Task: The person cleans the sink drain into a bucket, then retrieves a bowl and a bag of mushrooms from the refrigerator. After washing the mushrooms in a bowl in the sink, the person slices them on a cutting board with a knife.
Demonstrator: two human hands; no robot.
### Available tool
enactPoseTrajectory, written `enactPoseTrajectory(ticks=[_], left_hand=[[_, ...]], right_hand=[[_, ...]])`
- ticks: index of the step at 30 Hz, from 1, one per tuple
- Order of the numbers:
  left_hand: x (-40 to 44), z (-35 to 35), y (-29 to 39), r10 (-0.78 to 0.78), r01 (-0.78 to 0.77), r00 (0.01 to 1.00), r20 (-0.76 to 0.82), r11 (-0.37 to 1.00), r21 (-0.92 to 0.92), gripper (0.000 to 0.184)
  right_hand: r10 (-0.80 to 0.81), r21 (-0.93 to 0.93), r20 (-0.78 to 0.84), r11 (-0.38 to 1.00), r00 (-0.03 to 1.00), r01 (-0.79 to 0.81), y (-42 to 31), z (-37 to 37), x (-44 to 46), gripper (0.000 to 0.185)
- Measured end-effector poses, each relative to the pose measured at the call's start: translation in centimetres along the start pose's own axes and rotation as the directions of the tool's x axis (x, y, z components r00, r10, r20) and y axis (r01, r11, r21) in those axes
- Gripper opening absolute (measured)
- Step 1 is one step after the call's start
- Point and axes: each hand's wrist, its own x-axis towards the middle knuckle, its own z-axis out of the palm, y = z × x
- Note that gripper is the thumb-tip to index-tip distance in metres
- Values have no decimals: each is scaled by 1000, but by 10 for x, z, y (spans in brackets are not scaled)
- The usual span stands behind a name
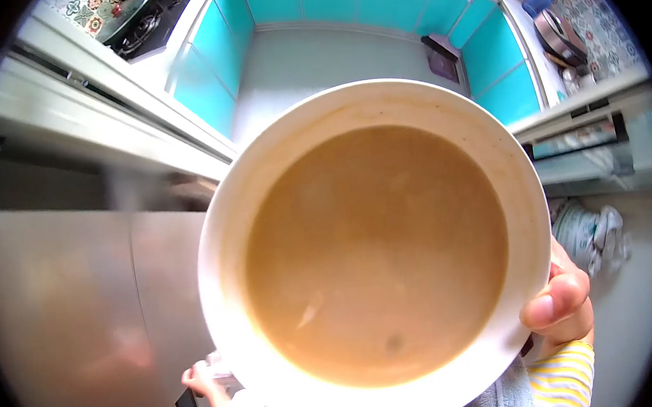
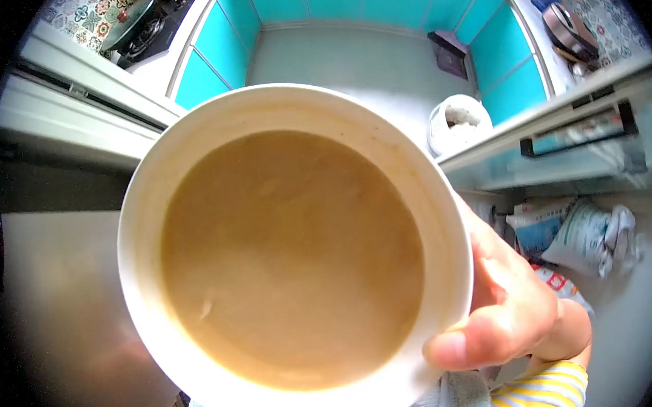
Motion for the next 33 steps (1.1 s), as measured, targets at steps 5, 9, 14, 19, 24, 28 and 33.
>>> enactPoseTrajectory(ticks=[5, 9, 14, 19, 24, 28, 33], left_hand=[[15, 14, 38, -81, 84, 996, -49, 994, 66, 30], [18, 15, 56, -163, 173, 983, -88, 977, 123, 29], [-11, 55, 91, -310, 316, 949, -60, 932, 180, 27], [-29, 149, 187, -406, 354, 871, 276, 909, 218, 26], [-19, 244, 329, -120, 301, 582, 804, 951, -76, 25], [23, 314, 525, 293, 13, 634, 716, 921, -389, 21], [45, 266, 771, 559, 119, 484, 674, 721, -683, 50]], right_hand=[[-107, -26, 44, 994, 993, 108, -52, -40, 69, 91], [114, -49, -374, 989, 920, -142, -105, -42, 117, 89], [87, -127, -468, 978, 880, -164, -147, -75, 190, 89], [122, -124, -413, 974, 903, -189, -202, -112, 273, 89], [90, 37, -229, 996, 969, -84, -237, -177, 358, 80], [72, 104, -225, 993, 972, -50, -264, -238, 425, 68], [46, 86, -170, 996, 984, -32, -310, -328, 515, 64]])
